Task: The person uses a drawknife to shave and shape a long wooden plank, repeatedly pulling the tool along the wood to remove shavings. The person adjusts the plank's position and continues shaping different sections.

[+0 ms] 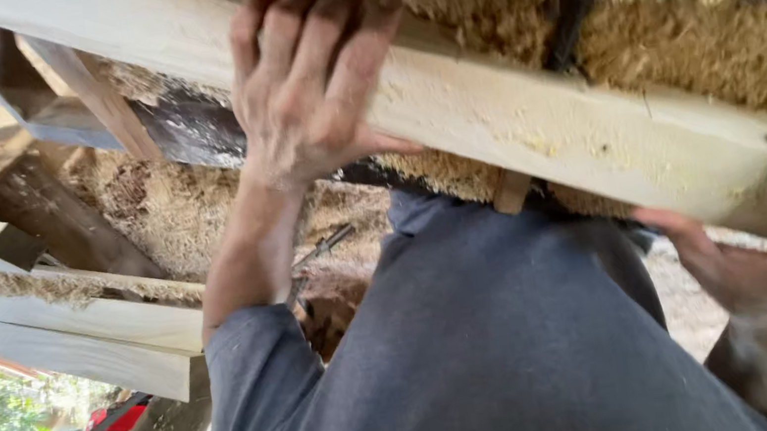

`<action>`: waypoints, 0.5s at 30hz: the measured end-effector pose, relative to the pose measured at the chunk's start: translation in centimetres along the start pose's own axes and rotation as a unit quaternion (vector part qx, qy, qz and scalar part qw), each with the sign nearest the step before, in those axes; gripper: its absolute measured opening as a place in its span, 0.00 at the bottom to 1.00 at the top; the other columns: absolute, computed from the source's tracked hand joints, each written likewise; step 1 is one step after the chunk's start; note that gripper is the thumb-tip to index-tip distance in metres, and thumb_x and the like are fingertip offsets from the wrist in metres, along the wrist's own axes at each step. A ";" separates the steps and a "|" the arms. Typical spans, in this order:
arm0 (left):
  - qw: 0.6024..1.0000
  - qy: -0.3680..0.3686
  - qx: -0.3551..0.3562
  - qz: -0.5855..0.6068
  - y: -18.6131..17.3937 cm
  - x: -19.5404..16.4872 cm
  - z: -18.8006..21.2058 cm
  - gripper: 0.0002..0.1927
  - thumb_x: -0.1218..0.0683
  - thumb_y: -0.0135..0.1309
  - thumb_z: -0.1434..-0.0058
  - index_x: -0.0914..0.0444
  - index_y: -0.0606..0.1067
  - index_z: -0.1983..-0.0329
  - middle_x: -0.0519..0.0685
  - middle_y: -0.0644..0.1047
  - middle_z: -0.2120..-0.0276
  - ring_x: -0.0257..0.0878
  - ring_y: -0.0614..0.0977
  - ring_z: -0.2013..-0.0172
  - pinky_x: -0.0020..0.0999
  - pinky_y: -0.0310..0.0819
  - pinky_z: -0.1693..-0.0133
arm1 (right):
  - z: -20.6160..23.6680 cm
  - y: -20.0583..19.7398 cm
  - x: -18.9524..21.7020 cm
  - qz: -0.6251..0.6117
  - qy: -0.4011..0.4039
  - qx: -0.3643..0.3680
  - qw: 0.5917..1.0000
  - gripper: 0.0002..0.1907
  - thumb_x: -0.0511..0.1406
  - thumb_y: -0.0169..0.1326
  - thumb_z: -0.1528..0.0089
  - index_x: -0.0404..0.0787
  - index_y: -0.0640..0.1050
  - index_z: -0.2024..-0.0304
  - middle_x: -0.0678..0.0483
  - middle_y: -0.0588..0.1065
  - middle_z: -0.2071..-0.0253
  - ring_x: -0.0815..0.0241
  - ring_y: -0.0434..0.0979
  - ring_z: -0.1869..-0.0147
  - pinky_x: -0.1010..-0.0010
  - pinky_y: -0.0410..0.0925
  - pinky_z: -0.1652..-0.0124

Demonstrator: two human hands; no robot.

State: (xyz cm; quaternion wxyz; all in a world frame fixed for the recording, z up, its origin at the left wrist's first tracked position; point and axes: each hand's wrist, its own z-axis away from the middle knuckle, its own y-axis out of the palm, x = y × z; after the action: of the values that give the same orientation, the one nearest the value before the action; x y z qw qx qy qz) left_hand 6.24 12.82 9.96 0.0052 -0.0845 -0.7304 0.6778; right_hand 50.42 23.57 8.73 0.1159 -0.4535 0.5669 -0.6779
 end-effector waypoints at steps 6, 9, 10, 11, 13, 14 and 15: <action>0.999 -0.030 -0.006 0.014 0.6 -3.8 0.6 0.50 0.18 0.37 0.35 0.62 0.68 0.33 0.53 0.75 0.47 0.46 0.75 0.46 0.51 0.63 0.41 | 1.2 -1.3 -2.7 -0.122 0.075 0.118 0.983 0.49 0.61 0.67 0.43 0.28 0.72 0.39 0.39 0.74 0.47 0.47 0.76 0.41 0.54 0.77 0.50; 0.999 -0.041 0.005 0.019 0.5 -5.7 0.2 0.46 0.20 0.39 0.34 0.62 0.67 0.34 0.54 0.75 0.47 0.47 0.75 0.46 0.50 0.63 0.40 | 2.0 -2.2 -4.0 -0.159 0.092 0.155 0.971 0.49 0.62 0.67 0.44 0.28 0.72 0.40 0.39 0.74 0.48 0.47 0.76 0.42 0.54 0.76 0.51; 0.999 -0.041 0.001 0.019 0.6 -6.2 -0.2 0.46 0.20 0.40 0.33 0.62 0.67 0.34 0.54 0.75 0.48 0.47 0.75 0.47 0.50 0.63 0.40 | 2.3 -2.5 -4.2 -0.164 0.101 0.166 0.967 0.50 0.63 0.66 0.44 0.28 0.72 0.40 0.39 0.73 0.49 0.47 0.75 0.42 0.54 0.76 0.51; 0.999 -0.033 -0.011 0.030 0.5 -6.6 -0.7 0.47 0.19 0.41 0.35 0.62 0.68 0.34 0.54 0.75 0.50 0.48 0.76 0.49 0.51 0.64 0.41 | 2.4 -2.7 -4.5 -0.173 0.110 0.175 0.963 0.50 0.63 0.66 0.44 0.28 0.72 0.40 0.39 0.73 0.49 0.47 0.75 0.42 0.53 0.76 0.51; 0.997 -0.050 -0.022 0.048 0.0 -7.8 -1.6 0.51 0.16 0.42 0.37 0.62 0.69 0.33 0.54 0.76 0.54 0.48 0.76 0.53 0.52 0.66 0.45 | 2.6 -2.9 -4.9 -0.177 0.113 0.186 0.960 0.50 0.64 0.65 0.44 0.29 0.72 0.41 0.39 0.73 0.50 0.47 0.75 0.43 0.53 0.75 0.51; 0.997 -0.072 -0.024 0.032 -0.4 -8.2 -2.0 0.48 0.18 0.41 0.36 0.62 0.68 0.35 0.53 0.76 0.56 0.47 0.76 0.55 0.49 0.67 0.46 | 2.5 -2.9 -5.0 -0.182 0.110 0.186 0.959 0.50 0.64 0.65 0.44 0.29 0.72 0.41 0.39 0.73 0.50 0.47 0.75 0.43 0.53 0.75 0.51; 0.996 -0.085 -0.030 0.016 -0.6 -8.6 -2.4 0.45 0.20 0.41 0.35 0.62 0.68 0.37 0.52 0.76 0.57 0.45 0.77 0.56 0.47 0.68 0.48 | 2.3 -2.9 -5.2 -0.184 0.108 0.189 0.959 0.50 0.65 0.65 0.44 0.29 0.72 0.41 0.39 0.73 0.51 0.47 0.75 0.44 0.53 0.74 0.51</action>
State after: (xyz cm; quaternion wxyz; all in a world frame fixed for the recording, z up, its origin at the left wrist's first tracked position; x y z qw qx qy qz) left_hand 14.90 14.02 11.66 -0.0706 -0.0380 -0.7469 0.6601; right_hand 56.04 26.46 8.61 0.0111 -0.4441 0.3449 -0.8269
